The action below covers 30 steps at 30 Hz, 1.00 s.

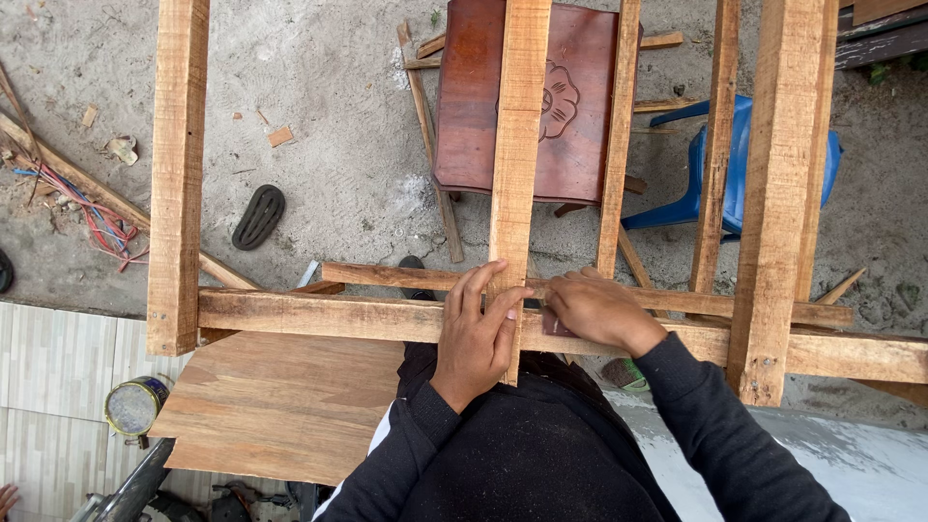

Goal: The person sands the surfaces and edges of a wooden frame structure using a piece of sandpaper.

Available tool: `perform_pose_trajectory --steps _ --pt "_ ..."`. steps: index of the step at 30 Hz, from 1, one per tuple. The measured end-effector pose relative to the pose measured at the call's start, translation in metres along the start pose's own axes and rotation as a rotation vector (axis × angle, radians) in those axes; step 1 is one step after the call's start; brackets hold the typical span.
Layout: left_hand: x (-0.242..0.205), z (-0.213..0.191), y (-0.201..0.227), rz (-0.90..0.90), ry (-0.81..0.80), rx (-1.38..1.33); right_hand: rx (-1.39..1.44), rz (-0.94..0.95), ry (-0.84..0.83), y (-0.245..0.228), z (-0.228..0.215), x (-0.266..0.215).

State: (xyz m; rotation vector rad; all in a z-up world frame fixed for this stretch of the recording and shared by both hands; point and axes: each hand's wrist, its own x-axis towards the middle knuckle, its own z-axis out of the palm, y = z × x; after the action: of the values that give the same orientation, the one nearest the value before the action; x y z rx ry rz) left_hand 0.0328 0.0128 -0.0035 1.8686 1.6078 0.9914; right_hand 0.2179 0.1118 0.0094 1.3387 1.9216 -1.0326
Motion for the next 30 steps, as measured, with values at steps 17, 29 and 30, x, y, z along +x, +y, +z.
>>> perform_pose_trajectory --steps 17,29,30 --pt "0.002 -0.002 0.003 -0.008 -0.017 0.033 0.002 -0.155 0.507 -0.014 0.028 -0.015" --pt "0.001 0.007 -0.004 0.009 0.005 0.065 -0.300 -0.196 0.985 0.030 0.075 -0.021" --pt "0.002 0.007 -0.003 0.015 0.008 0.066 -0.241 -0.282 1.125 0.017 0.081 -0.017"
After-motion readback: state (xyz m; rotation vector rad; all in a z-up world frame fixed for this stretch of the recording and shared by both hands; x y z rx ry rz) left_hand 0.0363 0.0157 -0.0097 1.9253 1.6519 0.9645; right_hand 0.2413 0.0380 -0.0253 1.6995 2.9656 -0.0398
